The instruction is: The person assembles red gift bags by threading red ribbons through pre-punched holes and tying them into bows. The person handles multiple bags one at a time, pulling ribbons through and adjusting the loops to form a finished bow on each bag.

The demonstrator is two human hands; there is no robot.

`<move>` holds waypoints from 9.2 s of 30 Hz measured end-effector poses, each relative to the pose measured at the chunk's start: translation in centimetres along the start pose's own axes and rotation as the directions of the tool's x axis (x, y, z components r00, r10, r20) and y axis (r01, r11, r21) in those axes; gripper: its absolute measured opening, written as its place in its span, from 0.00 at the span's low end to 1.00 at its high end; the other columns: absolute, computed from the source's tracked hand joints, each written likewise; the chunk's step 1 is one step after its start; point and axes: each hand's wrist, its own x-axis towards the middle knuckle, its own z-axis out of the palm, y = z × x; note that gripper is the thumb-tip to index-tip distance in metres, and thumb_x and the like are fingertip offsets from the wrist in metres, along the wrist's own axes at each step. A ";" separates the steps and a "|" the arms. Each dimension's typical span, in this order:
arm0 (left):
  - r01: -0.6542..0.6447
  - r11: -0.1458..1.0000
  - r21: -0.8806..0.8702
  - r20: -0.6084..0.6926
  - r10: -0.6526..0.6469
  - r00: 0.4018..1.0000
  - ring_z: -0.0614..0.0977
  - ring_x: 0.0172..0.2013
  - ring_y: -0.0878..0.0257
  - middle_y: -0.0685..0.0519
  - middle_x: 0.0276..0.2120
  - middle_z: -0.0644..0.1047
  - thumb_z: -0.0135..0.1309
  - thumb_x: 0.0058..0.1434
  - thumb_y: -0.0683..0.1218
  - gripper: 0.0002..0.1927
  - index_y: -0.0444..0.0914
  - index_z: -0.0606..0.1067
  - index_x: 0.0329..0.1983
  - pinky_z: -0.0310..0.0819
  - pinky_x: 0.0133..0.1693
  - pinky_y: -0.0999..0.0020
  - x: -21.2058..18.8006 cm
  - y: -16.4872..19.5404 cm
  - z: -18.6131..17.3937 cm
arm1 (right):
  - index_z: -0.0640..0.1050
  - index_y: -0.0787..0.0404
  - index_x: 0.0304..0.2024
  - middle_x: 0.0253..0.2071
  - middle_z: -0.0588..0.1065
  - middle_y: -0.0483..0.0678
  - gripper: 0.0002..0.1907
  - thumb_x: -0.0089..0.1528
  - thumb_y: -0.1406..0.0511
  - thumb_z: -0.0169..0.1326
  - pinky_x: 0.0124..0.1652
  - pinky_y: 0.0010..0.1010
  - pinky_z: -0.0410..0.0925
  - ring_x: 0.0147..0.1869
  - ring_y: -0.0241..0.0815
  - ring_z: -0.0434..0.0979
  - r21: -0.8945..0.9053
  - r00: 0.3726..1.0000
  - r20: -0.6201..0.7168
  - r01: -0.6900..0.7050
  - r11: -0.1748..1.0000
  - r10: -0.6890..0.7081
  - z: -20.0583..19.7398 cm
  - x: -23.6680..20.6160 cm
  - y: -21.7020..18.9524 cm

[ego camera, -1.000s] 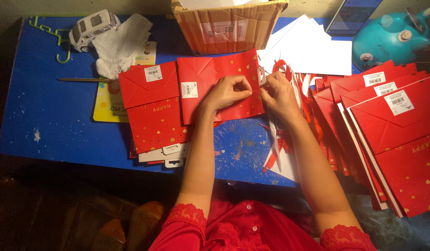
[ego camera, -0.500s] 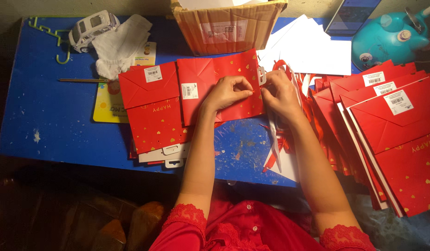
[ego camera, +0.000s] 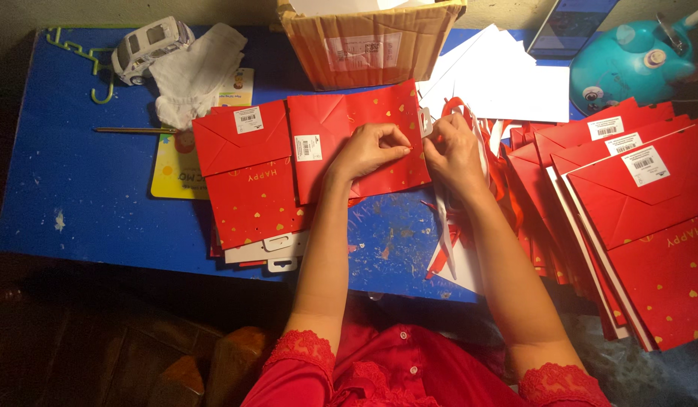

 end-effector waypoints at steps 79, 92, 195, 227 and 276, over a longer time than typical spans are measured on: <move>-0.035 0.997 -0.072 0.035 0.038 0.999 0.79 0.31 0.73 0.58 0.29 0.81 0.63 0.61 0.43 0.06 0.36 0.79 0.34 0.74 0.34 0.76 0.7 -1.2 -0.3 | 0.81 0.63 0.42 0.45 0.75 0.50 0.08 0.60 0.69 0.61 0.43 0.34 0.74 0.46 0.47 0.80 0.041 0.984 0.172 0.037 0.998 -0.044 -1.6 -0.2 -1.5; -0.028 0.995 -0.097 0.043 0.032 0.999 0.79 0.32 0.73 0.57 0.29 0.81 0.63 0.61 0.43 0.06 0.36 0.78 0.33 0.74 0.35 0.75 0.5 -1.3 -0.3 | 0.77 0.67 0.46 0.44 0.71 0.54 0.13 0.59 0.69 0.58 0.45 0.36 0.70 0.46 0.50 0.77 0.107 0.986 0.150 0.064 0.992 -0.079 -1.9 -0.1 -1.2; -0.012 0.897 0.442 -0.295 0.158 0.942 0.84 0.40 0.50 0.43 0.36 0.81 0.70 0.44 0.48 0.35 0.35 0.72 0.55 0.78 0.43 0.59 -4.8 0.4 -0.4 | 0.82 0.62 0.47 0.44 0.79 0.52 0.08 0.67 0.69 0.56 0.48 0.33 0.72 0.49 0.46 0.82 0.048 0.990 0.050 0.127 0.991 -0.129 -4.2 -1.6 -6.8; -0.106 0.457 0.883 -0.328 0.763 0.557 0.81 0.41 0.54 0.54 0.36 0.75 0.62 0.60 0.40 0.06 0.42 0.76 0.37 0.76 0.39 0.59 -17.9 15.3 -1.6 | 0.80 0.61 0.45 0.44 0.80 0.55 0.12 0.64 0.61 0.57 0.48 0.42 0.72 0.49 0.56 0.80 -0.286 0.610 0.780 0.549 0.786 -0.143 2.6 3.4 -14.8; -0.154 0.920 -0.361 -0.540 -0.071 0.839 0.74 0.45 0.58 0.47 0.52 0.81 0.28 0.69 0.70 0.41 0.38 0.80 0.58 0.66 0.50 0.62 -11.9 0.4 -9.3 | 0.59 0.47 0.75 0.75 0.61 0.50 0.45 0.62 0.34 0.29 0.60 0.53 0.63 0.73 0.50 0.64 0.365 0.654 0.685 -0.689 0.626 0.321 -5.4 4.1 -6.5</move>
